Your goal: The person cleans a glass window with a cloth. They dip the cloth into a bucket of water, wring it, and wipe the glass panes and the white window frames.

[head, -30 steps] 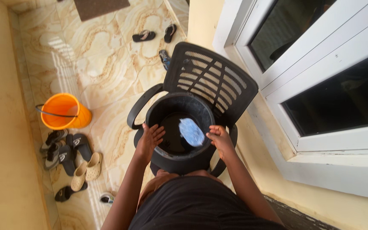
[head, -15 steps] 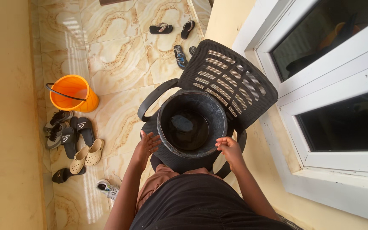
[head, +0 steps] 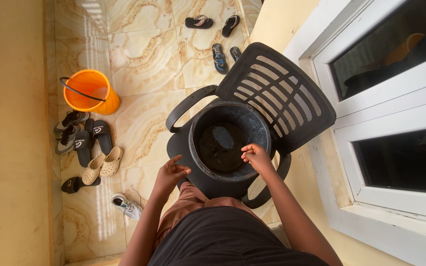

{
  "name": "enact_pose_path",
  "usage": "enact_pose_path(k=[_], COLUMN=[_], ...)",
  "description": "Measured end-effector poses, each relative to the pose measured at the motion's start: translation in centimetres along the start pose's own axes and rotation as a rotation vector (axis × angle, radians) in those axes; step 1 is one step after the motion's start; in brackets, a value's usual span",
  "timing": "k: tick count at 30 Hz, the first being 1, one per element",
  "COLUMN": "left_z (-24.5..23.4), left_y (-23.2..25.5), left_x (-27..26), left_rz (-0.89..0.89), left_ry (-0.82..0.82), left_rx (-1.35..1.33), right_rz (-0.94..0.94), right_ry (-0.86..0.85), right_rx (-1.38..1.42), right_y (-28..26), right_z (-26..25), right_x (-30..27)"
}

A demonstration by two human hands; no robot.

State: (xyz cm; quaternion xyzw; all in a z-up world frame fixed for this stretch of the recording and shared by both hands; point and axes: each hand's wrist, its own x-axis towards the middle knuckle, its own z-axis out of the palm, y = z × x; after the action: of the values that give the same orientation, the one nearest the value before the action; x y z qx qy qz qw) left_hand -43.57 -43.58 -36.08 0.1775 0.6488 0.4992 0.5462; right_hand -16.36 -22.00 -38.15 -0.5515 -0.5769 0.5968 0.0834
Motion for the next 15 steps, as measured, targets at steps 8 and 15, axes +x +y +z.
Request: enact_pose_path(k=[8,15], left_z=[0.1,3.6], left_y=[2.4,6.6], left_x=[0.1,3.7], left_rz=[0.219,0.63], left_ry=[0.139,-0.052], left_rx=[0.545,1.238], right_rz=[0.036,0.276], right_ry=[-0.028,0.131], right_rx=[-0.099,-0.197], right_y=[9.5,14.4], right_z=[1.2,4.5], right_x=[13.0,18.7])
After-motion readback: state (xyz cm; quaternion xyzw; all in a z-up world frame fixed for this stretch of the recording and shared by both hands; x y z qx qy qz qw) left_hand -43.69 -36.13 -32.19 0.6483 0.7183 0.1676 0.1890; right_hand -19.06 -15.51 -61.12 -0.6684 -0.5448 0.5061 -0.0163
